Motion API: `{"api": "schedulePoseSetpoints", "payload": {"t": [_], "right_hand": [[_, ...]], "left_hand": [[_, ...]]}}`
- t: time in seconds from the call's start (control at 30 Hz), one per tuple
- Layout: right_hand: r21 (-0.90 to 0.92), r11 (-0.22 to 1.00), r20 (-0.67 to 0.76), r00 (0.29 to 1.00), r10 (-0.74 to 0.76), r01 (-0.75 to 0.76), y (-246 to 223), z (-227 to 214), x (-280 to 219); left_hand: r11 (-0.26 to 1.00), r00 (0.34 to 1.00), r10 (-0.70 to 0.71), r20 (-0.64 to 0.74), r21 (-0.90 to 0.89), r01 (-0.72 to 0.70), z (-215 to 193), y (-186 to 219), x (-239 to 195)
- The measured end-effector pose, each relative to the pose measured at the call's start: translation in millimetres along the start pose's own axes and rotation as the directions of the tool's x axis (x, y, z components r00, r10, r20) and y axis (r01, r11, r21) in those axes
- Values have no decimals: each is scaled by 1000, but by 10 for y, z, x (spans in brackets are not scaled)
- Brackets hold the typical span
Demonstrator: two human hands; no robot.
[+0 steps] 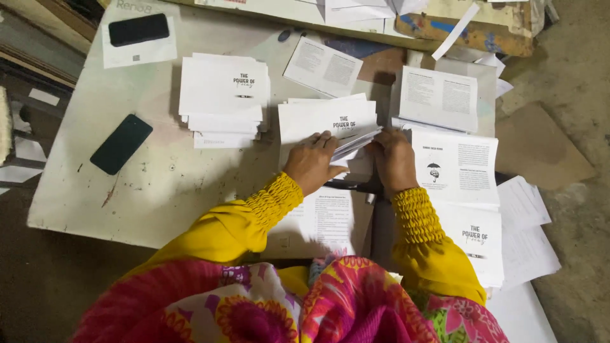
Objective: Folding printed paper sheets into booklets and organizing them into stacks on a table.
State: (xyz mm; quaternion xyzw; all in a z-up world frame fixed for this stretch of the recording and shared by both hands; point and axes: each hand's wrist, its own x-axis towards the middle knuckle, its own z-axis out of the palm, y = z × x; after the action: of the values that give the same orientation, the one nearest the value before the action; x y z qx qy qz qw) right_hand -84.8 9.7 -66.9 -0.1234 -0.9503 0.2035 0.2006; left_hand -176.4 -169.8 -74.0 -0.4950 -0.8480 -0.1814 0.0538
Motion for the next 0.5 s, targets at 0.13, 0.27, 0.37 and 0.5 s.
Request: {"api": "schedulePoseSetpoints", "payload": {"t": [0.13,0.27,0.37,0.5], "right_hand": [[145,989,-48,999,2,5,107,13,-45],[628,752,-146,918,368,-202,94,-31,-141],[819,518,-47,871,489,-247,-130,-44,-292],[937,300,70,939,337,-178,-897,-409,-303]], "left_hand": [[991,998,21,-66,134,-12,204,-167,11],[990,969,-64,-240,103,91,-518,-193,-4],[958,893,-216,-394,-260,117,-1007,-131,-170],[542,804,-506,-312,-841,15,-1157,116,-408]]}}
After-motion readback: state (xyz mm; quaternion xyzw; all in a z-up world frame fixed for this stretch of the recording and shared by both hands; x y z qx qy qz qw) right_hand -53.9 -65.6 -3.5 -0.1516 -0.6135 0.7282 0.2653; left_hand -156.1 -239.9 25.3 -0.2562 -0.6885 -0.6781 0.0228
